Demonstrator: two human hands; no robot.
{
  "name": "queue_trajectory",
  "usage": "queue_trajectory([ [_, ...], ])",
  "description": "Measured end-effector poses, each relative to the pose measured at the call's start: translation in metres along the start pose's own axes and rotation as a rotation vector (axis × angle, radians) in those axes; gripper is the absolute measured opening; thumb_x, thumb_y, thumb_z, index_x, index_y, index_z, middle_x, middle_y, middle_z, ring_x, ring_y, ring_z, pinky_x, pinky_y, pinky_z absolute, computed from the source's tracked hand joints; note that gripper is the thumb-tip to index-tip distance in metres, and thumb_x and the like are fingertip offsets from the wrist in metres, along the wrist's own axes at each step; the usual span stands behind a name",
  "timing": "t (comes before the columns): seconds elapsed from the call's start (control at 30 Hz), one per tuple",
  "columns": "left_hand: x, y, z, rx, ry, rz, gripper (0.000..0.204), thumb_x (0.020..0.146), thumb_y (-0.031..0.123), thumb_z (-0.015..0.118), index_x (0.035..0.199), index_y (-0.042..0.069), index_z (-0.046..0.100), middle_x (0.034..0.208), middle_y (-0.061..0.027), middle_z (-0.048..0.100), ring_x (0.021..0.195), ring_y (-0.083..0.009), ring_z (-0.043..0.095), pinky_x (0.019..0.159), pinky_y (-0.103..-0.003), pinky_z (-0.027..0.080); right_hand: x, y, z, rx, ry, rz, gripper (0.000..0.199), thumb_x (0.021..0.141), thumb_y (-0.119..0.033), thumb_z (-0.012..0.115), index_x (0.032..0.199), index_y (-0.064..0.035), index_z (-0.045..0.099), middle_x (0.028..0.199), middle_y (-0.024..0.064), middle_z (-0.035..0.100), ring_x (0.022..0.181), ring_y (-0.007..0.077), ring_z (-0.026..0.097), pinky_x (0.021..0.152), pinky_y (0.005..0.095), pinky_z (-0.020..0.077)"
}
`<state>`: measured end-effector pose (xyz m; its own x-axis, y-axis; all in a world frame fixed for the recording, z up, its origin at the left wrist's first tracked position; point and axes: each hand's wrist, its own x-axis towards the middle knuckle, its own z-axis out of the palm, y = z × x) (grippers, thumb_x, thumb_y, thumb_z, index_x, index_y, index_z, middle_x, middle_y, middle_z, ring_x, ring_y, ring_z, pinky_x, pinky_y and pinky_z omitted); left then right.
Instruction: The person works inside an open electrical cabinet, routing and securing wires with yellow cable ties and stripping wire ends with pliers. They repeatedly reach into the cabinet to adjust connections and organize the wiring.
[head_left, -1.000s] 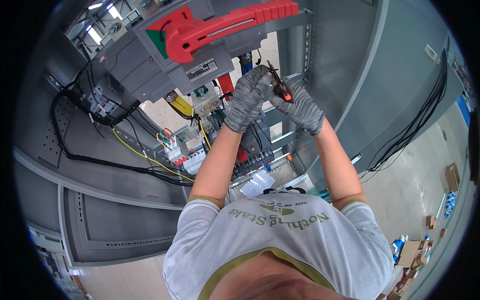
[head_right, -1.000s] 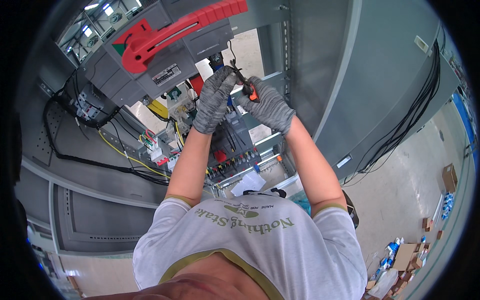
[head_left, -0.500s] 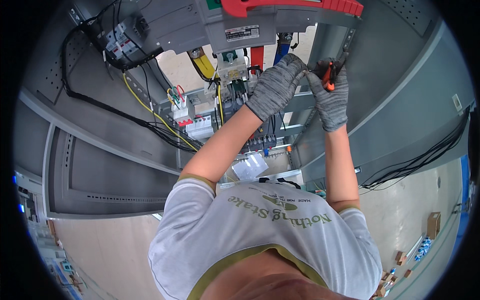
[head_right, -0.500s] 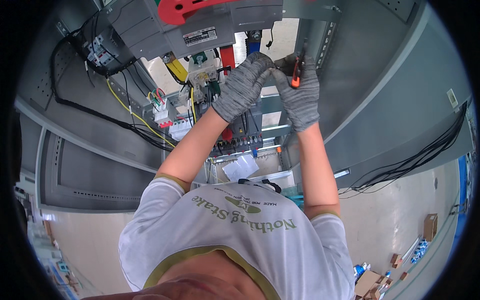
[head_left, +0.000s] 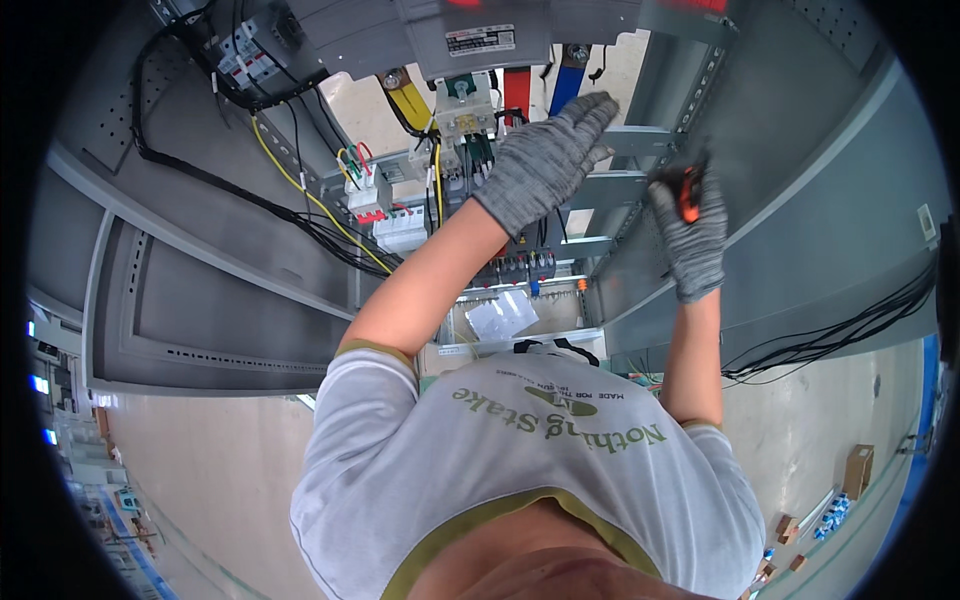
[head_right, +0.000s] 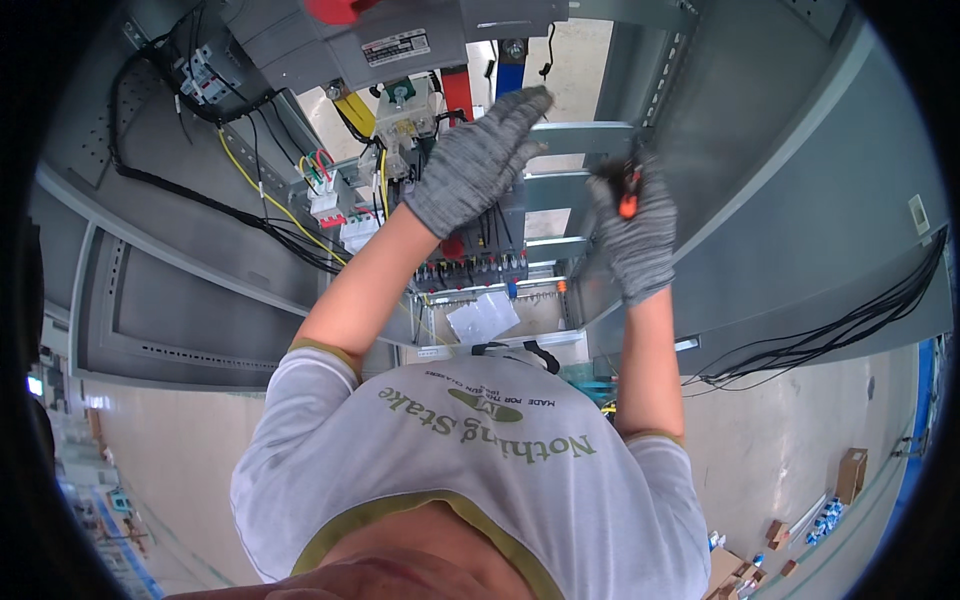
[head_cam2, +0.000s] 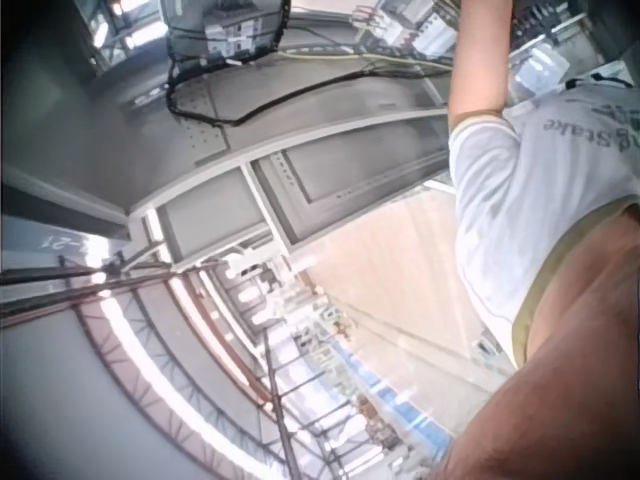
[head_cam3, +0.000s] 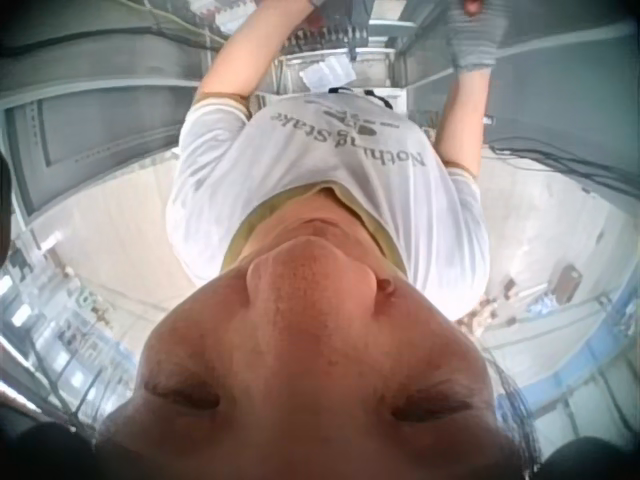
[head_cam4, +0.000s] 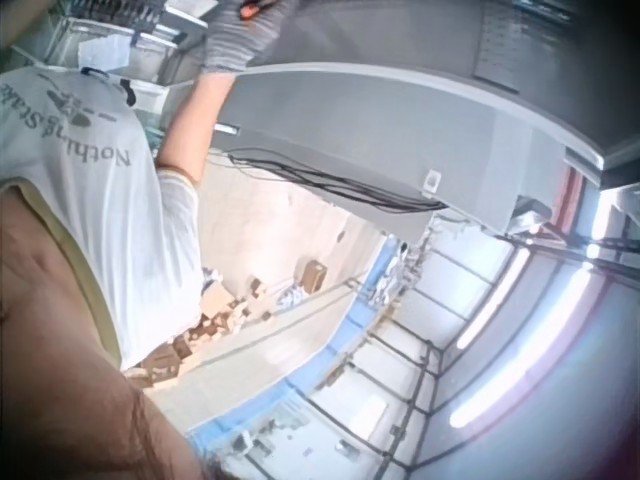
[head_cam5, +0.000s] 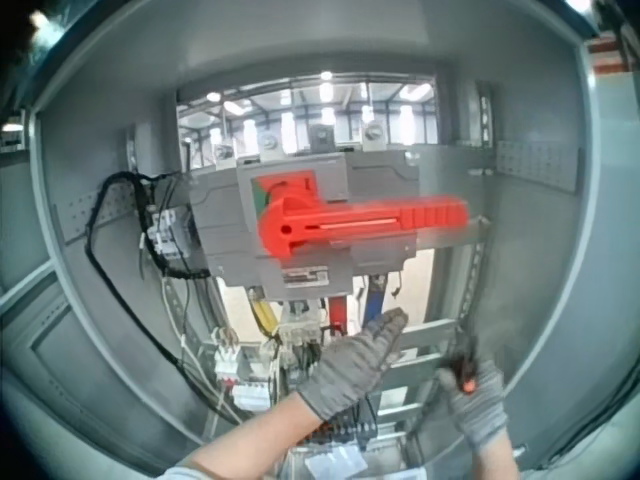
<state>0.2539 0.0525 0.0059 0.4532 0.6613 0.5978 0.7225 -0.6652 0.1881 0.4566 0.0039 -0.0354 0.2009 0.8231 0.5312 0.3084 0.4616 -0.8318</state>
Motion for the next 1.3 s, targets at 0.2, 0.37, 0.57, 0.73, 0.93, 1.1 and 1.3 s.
queue_trajectory([
  [0.2, -0.037, -0.035, -0.04, 0.527, 0.175, 0.094, 0.032, 0.081, 0.02, 0.061, 0.112, 0.018, 0.063, 0.117, -0.0035, 0.057, 0.098, -0.026, 0.057, 0.083, -0.039, 0.045, -0.102, 0.049, -0.009, 0.562, -0.503, 0.775, 0.025, 0.083, -0.01, 0.068, 0.105, -0.0012, 0.059, 0.087, 0.0068, 0.065, 0.078, 0.0164, 0.062, 0.073, 0.029, 0.0508],
  [0.37, -0.035, -0.055, -0.037, 0.75, 0.112, 0.168, 0.03, 0.074, 0.019, 0.062, 0.103, 0.021, 0.065, 0.112, -0.0019, 0.059, 0.105, -0.024, 0.053, 0.088, -0.042, 0.04, -0.151, 0.062, -0.006, 0.759, -0.715, 1.212, 0.033, 0.087, -0.014, 0.067, 0.115, -0.0013, 0.056, 0.095, 0.0117, 0.067, 0.088, 0.02, 0.066, 0.079, 0.0318, 0.0539],
  [0.57, -0.026, -0.055, -0.035, 0.61, 0.181, 0.207, 0.02, 0.073, 0.015, 0.064, 0.093, 0.014, 0.066, 0.104, -0.0027, 0.063, 0.096, -0.0237, 0.057, 0.083, -0.038, 0.044, -0.176, 0.069, -0.026, 0.988, -0.773, 1.241, 0.05, 0.086, -0.013, 0.068, 0.129, -0.0016, 0.046, 0.102, 0.011, 0.065, 0.097, 0.0202, 0.064, 0.087, 0.0315, 0.051],
  [0.73, -0.013, -0.044, -0.035, 0.056, 0.29, -0.053, 0.012, 0.084, 0.008, 0.065, 0.095, 0.006, 0.064, 0.092, -0.0055, 0.067, 0.08, -0.0191, 0.064, 0.072, -0.032, 0.051, -0.164, 0.06, -0.029, 0.64, -0.86, 0.947, 0.046, 0.084, -0.009, 0.065, 0.127, -0.0019, 0.049, 0.097, 0.0058, 0.063, 0.091, 0.0165, 0.061, 0.084, 0.0279, 0.0478],
  [0.93, -0.003, -0.046, -0.027, -0.485, 0.162, -0.258, 0.014, 0.09, 0.007, 0.061, 0.102, 0.0, 0.062, 0.094, -0.0079, 0.068, 0.084, -0.014, 0.065, 0.076, -0.026, 0.052, -0.092, 0.032, 0.004, -0.01, -0.486, 0.186, 0.036, 0.084, -0.012, 0.062, 0.117, -0.0019, 0.051, 0.085, 0.0179, 0.059, 0.081, 0.0315, 0.061, 0.072, 0.0373, 0.0476],
  [1.1, 0.003, -0.047, -0.033, -0.853, 0.093, -0.344, 0.014, 0.091, 0.006, 0.059, 0.101, -0.001, 0.062, 0.093, -0.0088, 0.067, 0.081, -0.0145, 0.066, 0.072, -0.027, 0.053, -0.02, 0.0, 0.034, -0.336, -0.166, -0.244, 0.049, 0.071, -0.012, 0.068, 0.115, 0.0005, 0.051, 0.098, 0.0224, 0.06, 0.09, 0.0382, 0.06, 0.079, 0.0443, 0.0485],
  [1.3, 0.005, -0.049, -0.034, -0.568, 0.095, -0.163, 0.018, 0.089, 0.013, 0.06, 0.102, 0.001, 0.064, 0.087, -0.0112, 0.067, 0.069, -0.0169, 0.066, 0.063, -0.03, 0.052, 0.02, -0.023, 0.07, -0.612, -0.118, -0.173, 0.056, 0.066, -0.014, 0.071, 0.117, -0.0009, 0.052, 0.101, 0.0208, 0.061, 0.095, 0.0377, 0.06, 0.086, 0.0444, 0.0476],
])
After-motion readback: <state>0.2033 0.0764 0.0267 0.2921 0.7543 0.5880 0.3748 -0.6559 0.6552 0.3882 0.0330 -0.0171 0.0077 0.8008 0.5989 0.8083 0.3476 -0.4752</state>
